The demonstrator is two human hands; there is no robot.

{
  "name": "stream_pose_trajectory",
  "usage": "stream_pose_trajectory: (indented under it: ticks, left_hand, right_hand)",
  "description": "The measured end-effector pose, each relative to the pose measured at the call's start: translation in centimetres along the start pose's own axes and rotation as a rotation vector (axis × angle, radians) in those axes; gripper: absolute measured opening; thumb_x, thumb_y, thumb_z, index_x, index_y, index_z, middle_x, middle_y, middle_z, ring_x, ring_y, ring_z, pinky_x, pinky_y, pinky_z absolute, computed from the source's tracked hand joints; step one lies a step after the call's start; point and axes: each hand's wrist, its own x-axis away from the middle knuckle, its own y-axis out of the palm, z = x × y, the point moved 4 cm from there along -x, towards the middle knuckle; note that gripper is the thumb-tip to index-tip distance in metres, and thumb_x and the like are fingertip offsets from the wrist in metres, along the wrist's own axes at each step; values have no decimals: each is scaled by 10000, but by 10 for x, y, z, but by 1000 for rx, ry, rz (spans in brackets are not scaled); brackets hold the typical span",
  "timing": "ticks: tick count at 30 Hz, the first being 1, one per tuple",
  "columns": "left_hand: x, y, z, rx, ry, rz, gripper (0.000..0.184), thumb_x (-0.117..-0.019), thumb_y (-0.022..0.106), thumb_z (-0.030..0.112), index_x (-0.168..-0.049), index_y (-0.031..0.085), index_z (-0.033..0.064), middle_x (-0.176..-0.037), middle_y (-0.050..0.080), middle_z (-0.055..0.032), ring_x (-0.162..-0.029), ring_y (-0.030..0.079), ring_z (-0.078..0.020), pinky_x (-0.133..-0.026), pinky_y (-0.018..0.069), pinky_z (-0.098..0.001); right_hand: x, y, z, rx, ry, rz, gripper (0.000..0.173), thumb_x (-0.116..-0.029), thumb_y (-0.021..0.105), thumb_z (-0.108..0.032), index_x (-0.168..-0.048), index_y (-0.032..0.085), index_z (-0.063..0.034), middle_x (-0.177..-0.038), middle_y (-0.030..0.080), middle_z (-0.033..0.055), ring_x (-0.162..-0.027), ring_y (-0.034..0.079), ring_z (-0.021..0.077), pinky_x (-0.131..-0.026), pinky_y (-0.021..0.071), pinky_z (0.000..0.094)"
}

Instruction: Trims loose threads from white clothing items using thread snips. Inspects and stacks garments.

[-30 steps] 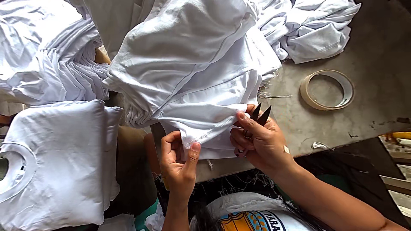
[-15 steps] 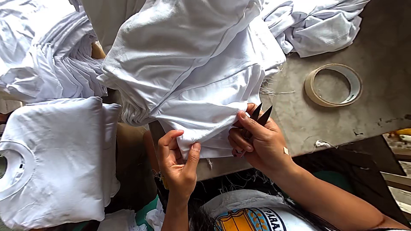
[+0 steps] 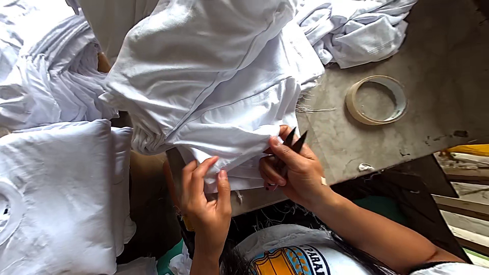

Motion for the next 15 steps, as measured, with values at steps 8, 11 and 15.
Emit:
stream_pose_trajectory:
  ticks: [8,11,15]
  left_hand:
    - [7,36,64,-26,238,-265,174,-1004,624,363,-999,719,217,-1201,572,24,-1292,445,-92,-1110,323,-259]
    - [12,42,68,-87,282,-290,166,-1007,618,322,-956,719,200,-1159,584,-6,-1262,448,-124,-1086,303,-282]
    - [18,42,78,-238,317,-348,201,-1045,541,260,-903,638,157,-1142,610,-43,-1263,475,-192,-1125,288,-362]
  right_hand:
    - [4,10,-4,356,-60,14,34,-1041,477,-26,-1044,501,-50,-671,521,-59,-568,484,-38,-547,411,126]
    - [3,11,-7,435,-11,23,24,-1029,507,-22,-1047,521,-19,-682,522,-43,-577,482,-36,-561,415,130]
    - [5,6,4,539,-241,-17,89,-1033,530,-97,-1110,492,-74,-722,532,-81,-618,514,-80,-607,451,95]
